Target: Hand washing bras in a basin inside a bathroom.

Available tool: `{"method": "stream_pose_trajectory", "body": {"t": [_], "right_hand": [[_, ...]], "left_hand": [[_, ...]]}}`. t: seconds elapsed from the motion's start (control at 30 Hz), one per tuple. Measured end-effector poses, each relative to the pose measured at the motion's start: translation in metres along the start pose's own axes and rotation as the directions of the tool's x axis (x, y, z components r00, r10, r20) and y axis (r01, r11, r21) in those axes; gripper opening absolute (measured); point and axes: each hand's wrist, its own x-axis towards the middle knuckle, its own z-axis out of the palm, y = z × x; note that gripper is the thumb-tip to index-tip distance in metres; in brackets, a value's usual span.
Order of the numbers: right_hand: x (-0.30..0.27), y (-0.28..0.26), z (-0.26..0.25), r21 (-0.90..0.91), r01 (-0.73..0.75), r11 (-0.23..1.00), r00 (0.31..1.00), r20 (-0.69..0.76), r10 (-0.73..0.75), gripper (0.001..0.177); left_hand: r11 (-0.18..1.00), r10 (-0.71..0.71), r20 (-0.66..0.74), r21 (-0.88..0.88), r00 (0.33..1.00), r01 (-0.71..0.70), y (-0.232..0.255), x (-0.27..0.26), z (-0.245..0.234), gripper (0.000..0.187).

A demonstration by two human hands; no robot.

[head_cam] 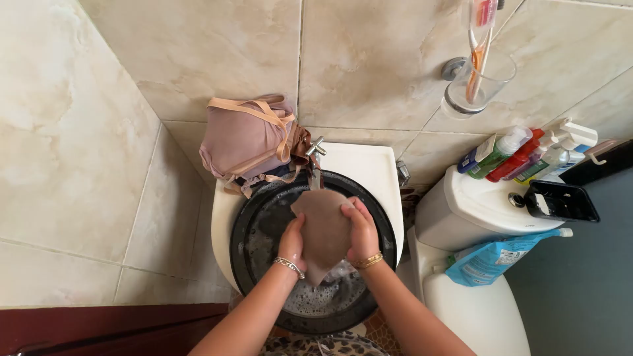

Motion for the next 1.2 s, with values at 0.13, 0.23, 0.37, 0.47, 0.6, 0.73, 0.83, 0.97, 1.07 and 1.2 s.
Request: {"method": "stream_pose_trajectory", "body": {"t": [0.13,0.23,0.37,0.47,0.6,0.73,0.83,0.97,1.07,1.2], "right_hand": [[-0.009,0.01,0.029,-0.252,0.317,0.914,0.937,-0.066,-0.343,0.017],[-0.012,0.009,0.045,-0.585,0.196,0.787,0.943,-0.107,-0.314,0.025],[0.019,0.013,0.015,-0.83,0.133,0.541,0.919,-0.101,-0.381,0.04],[0.034,0.006,0.008,-0.818,0.15,0.555,0.891,-0.131,-0.435,0.041],[0.039,-0.026,0.009,-0.538,-0.247,0.806,0.846,-0.526,-0.092,0.035],[0.044,-0.02,-0.01,-0.239,0.006,0.971,0.938,-0.335,-0.088,0.032],[0.026,-0.035,0.011,-0.055,-0.018,0.998,0.968,-0.249,0.004,0.028],[0.013,-0.041,-0.009,-0.154,-0.132,0.979,0.941,-0.329,0.075,0.028],[-0.01,-0.025,-0.021,-0.312,-0.419,0.852,0.896,-0.292,0.334,0.047],[-0.052,-0.024,0.017,0.073,-0.792,0.606,0.599,0.287,0.748,0.104]], "left_hand": [[0.957,-0.22,0.088,-0.172,0.972,0.232,0.019,-0.039,0.041,0.061],[0.949,-0.221,0.066,-0.214,0.973,0.23,-0.006,-0.023,0.037,0.063],[0.989,-0.055,0.112,-0.13,0.992,0.069,-0.005,-0.037,0.051,0.05],[0.996,-0.058,0.089,-0.067,0.994,0.064,0.014,-0.055,0.06,0.054],[0.949,0.063,0.105,0.302,0.992,-0.093,0.011,-0.033,0.024,0.083],[0.515,0.096,0.199,0.829,0.975,-0.219,0.037,-0.068,0.015,0.122],[0.127,-0.116,0.243,0.965,0.963,-0.228,0.039,-0.069,0.005,0.095],[0.578,0.416,0.337,0.619,0.845,-0.531,0.043,-0.061,0.0,0.047],[0.586,0.654,0.418,0.248,0.631,-0.772,0.065,-0.079,0.023,0.04],[-0.081,0.733,0.665,0.289,0.139,-0.954,0.09,-0.12,0.067,0.012]]}}
